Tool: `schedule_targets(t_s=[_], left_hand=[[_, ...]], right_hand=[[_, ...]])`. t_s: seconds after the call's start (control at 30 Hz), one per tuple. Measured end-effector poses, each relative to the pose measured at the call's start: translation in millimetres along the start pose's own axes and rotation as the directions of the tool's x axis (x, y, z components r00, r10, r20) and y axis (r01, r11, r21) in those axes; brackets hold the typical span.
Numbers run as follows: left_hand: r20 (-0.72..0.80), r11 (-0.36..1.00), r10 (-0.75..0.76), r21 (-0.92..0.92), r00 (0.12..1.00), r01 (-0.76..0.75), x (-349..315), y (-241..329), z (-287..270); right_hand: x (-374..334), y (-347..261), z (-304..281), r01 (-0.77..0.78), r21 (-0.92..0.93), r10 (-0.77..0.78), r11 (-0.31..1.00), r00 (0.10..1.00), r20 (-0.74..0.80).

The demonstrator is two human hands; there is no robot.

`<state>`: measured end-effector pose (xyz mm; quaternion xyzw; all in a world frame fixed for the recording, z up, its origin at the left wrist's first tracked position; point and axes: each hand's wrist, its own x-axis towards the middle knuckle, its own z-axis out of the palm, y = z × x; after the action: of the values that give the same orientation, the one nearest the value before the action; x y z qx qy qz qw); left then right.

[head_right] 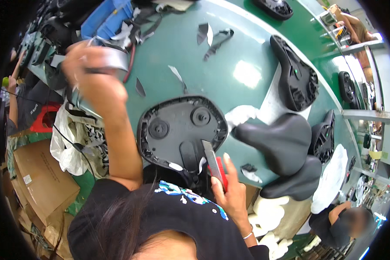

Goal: Trimming excess leather or synthetic material from the underside of bicycle seats using a utility knife.

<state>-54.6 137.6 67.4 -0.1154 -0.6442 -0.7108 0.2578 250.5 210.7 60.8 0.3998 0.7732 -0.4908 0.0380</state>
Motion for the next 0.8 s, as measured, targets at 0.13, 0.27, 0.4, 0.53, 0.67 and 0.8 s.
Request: schedule_targets(t_s=[0.13, 0.27, 0.4, 0.53, 0.67, 0.8], left_hand=[[0.933, 0.858, -0.358, 0.343, 0.034, -0.383, -42.6, -34.5, 8.8], [0.937, 0.93, -0.349, 0.346, 0.005, 0.125, -6.6, -75.0, 13.5], [0.575, 0.72, -0.599, 0.084, 0.557, 0.689, 27.3, -92.1, 76.6], [0.985, 0.996, 0.087, -0.091, 0.147, 0.016, -23.0, -104.9, 95.0], [0.935, 0.861, 0.048, 0.139, -0.351, 0.488, -7.5, -77.8, 80.7], [0.911, 0.906, -0.22, 0.057, 0.35, 0.42, -14.9, -116.9, 88.0]], right_hand=[[45.3, 12.7, -9.3, 0.281, 0.218, -0.206, 0.935, 0.927, -0.314], [83.6, -33.9, -48.7, 0.321, -0.074, -0.325, 0.944, 0.869, -0.374], [144.0, -76.9, -126.2, 0.581, -0.06, -0.468, 0.812, 0.585, -0.662], [263.3, -107.6, -157.1, 0.524, 0.235, -0.362, 0.819, 0.788, -0.498], [407.8, -130.9, -151.7, 0.455, 0.58, -0.267, 0.675, 0.884, -0.383], [526.9, -128.9, -131.0, 0.361, 0.599, -0.094, 0.714, 0.898, -0.429]])
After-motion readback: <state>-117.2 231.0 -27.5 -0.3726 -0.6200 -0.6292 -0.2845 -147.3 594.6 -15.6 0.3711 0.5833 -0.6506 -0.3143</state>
